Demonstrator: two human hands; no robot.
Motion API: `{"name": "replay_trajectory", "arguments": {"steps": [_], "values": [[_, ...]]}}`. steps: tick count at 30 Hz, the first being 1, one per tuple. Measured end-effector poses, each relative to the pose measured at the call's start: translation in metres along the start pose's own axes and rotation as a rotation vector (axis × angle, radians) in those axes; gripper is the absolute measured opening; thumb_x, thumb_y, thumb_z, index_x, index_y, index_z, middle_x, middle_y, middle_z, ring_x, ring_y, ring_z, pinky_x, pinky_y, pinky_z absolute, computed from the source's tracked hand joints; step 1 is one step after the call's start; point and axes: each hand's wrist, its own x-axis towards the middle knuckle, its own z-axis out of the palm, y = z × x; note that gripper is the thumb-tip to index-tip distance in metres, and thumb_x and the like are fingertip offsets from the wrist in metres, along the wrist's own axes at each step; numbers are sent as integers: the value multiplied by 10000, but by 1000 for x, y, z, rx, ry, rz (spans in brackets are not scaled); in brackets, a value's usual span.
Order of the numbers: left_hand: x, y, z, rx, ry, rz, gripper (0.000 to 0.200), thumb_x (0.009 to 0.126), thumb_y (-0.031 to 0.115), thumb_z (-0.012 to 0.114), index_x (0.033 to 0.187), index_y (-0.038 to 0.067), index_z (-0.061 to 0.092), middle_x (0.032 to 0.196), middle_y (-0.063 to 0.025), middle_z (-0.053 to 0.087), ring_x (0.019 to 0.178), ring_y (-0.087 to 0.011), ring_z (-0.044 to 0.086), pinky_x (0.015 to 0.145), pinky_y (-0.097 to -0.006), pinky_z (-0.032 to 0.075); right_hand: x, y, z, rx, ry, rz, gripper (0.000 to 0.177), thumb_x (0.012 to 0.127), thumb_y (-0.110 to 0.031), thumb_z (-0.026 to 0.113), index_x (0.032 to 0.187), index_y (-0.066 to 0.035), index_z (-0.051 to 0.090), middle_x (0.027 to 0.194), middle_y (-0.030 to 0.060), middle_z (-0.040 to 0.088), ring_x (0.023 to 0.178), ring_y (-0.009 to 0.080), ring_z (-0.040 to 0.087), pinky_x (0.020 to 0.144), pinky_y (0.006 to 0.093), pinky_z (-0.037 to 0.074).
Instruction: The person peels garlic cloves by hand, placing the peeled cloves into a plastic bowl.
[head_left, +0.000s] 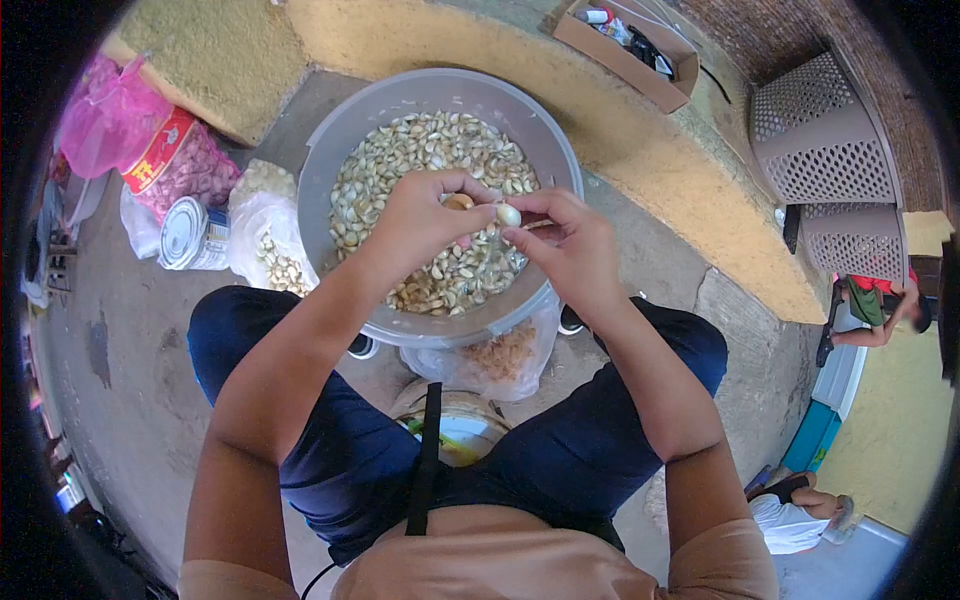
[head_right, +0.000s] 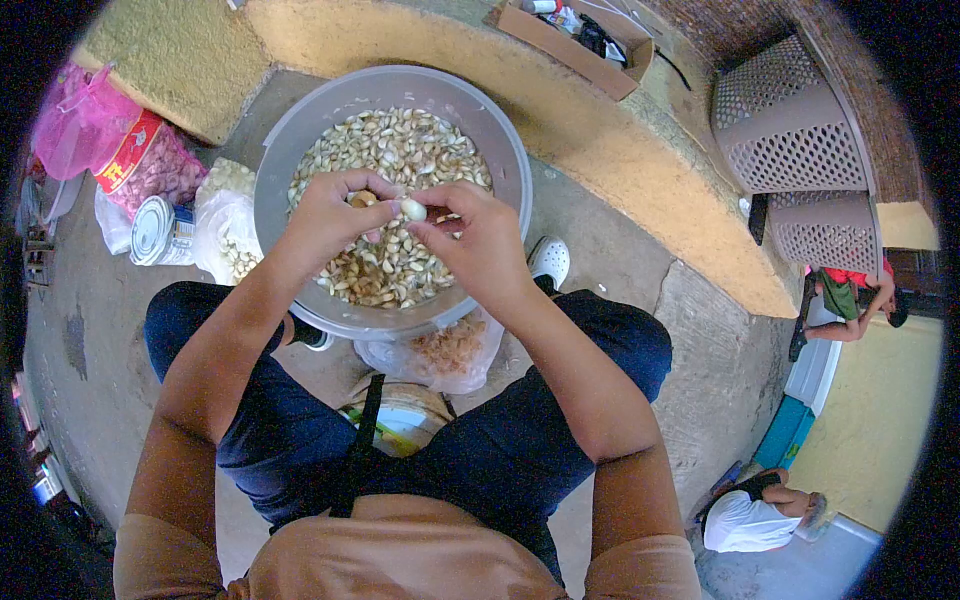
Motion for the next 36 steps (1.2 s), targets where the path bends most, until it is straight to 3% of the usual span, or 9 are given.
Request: {"name": "replay_trajectory", "arguments": {"steps": [8, 11, 14, 17, 23, 26, 29, 32, 36], "values": [[1, -12, 6, -46, 32, -10, 104, 697, 84, 589, 769, 8, 588, 613, -13, 550, 497, -64, 504, 426, -191, 367, -7, 2, 9, 20, 1, -13, 220, 711, -47, 643, 918, 7, 592, 839, 100, 573, 767, 155, 588, 669, 247, 504], [0, -2, 5, -113, -2, -131, 126, 719, 117, 569, 804, 26, 590, 629, -16, 557, 499, -66, 513, 387, -184, 330, -5, 8, 8, 198, -43, 159, 241, 744, -56, 619, 972, 11, 579, 873, 95, 579, 777, 154, 585, 707, 254, 495], [2, -5, 5, -202, -7, -194, 161, 747, 166, 544, 840, 44, 591, 644, -13, 562, 497, -65, 519, 359, -176, 295, -3, 12, 7, 705, -85, 408, 270, 785, -51, 575, 1043, 21, 543, 932, 100, 574, 801, 164, 580, 736, 264, 488], [7, -13, 3, -171, -36, -214, 185, 763, 202, 540, 858, 52, 590, 649, -7, 563, 495, -65, 518, 357, -174, 299, -1, 13, 3, 839, -90, 478, 287, 809, -39, 538, 1085, 33, 506, 970, 116, 564, 827, 182, 575, 735, 275, 492], [3, -11, 5, -192, -31, -198, 213, 793, 252, 540, 849, 53, 591, 645, -2, 555, 479, -69, 512, 356, -185, 310, 1, 11, 0, 810, -60, 502, 289, 819, -64, 532, 1089, 32, 500, 960, 115, 565, 839, 176, 568, 721, 282, 497], [1, -4, 7, -158, -31, -196, 306, 740, 328, 637, 784, 26, 614, 581, -23, 546, 465, -72, 512, 373, -189, 338, 1, 9, -2, 701, -14, 483, 294, 820, -89, 541, 1088, 27, 504, 933, 108, 572, 814, 163, 568, 702, 279, 500], [2, -14, 11, -30, -66, -29, 252, 759, 267, 627, 821, 24, 601, 579, -8, 537, 467, -63, 497, 388, -186, 326, 0, 11, -1, 612, -28, 444, 300, 815, -98, 551, 1086, 23, 509, 904, 97, 579, 787, 149, 568, 689, 272, 498], [-1, -7, 11, 22, -45, -49, 240, 737, 238, 654, 811, 17, 601, 555, -7, 529, 475, -56, 500, 406, -185, 337, 1, 10, -1, 556, -62, 451, 289, 812, -80, 546, 1082, 16, 510, 947, 86, 574, 831, 156, 557, 701, 282, 476], [0, -6, 7, -18, -72, -75, 221, 732, 213, 648, 797, 7, 601, 579, -18, 548, 477, -64, 511, 418, -191, 363, 1, 15, -3, 680, -100, 467, 300, 815, -95, 549, 1086, 26, 506, 905, 86, 577, 767, 140, 562, 655, 267, 491]]}}
